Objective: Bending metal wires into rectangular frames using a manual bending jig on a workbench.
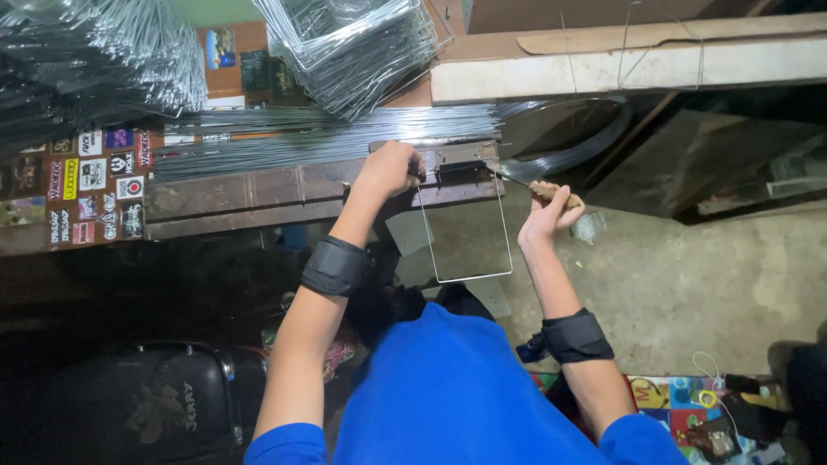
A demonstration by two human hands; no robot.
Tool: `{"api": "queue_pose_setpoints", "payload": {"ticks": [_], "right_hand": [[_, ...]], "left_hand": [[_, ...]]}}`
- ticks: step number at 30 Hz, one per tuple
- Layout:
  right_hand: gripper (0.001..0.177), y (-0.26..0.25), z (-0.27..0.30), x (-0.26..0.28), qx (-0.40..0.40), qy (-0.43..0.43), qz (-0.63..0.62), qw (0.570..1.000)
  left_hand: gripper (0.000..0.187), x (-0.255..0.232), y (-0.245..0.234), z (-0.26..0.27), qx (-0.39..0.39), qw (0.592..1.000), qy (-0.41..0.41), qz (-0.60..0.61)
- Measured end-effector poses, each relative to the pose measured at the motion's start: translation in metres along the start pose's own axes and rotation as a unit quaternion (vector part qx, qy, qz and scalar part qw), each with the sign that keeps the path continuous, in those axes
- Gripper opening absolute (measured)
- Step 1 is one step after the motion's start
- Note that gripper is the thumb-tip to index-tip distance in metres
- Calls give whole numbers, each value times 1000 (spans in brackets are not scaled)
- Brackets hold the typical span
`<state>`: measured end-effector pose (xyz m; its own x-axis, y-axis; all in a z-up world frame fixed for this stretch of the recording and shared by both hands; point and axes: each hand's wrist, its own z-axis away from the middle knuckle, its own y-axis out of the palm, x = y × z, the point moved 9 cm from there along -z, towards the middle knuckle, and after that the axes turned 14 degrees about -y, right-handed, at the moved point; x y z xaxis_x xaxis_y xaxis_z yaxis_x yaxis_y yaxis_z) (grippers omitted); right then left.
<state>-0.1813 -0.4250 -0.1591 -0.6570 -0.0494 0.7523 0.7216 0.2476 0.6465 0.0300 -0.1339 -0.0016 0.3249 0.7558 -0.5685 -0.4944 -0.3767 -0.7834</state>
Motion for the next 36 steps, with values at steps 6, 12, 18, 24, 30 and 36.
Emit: {"api": "queue_pose_setpoints", "payload": {"ticks": [6,12,18,24,30,36], "right_hand": [[24,44,-18,28,73,-8,-49,996],[26,90,-11,77,153,-2,13,988],[20,101,7,64,355,94,172,914],[23,142,88,118,602,-102,378,696],[25,143,98,136,538,-34,436,720],[21,197,97,200,524,-279,332,733]], "left_hand": [[23,5,-2,-1,16,1000,3,11],[25,6,-1,1,11,1000,6,-13],[21,10,1,-3,24,1000,-10,4],[19,6,-5,3,5,997,66,27],[31,-3,-11,14,-23,986,140,82],[20,-22,-44,39,-41,982,123,138]]}}
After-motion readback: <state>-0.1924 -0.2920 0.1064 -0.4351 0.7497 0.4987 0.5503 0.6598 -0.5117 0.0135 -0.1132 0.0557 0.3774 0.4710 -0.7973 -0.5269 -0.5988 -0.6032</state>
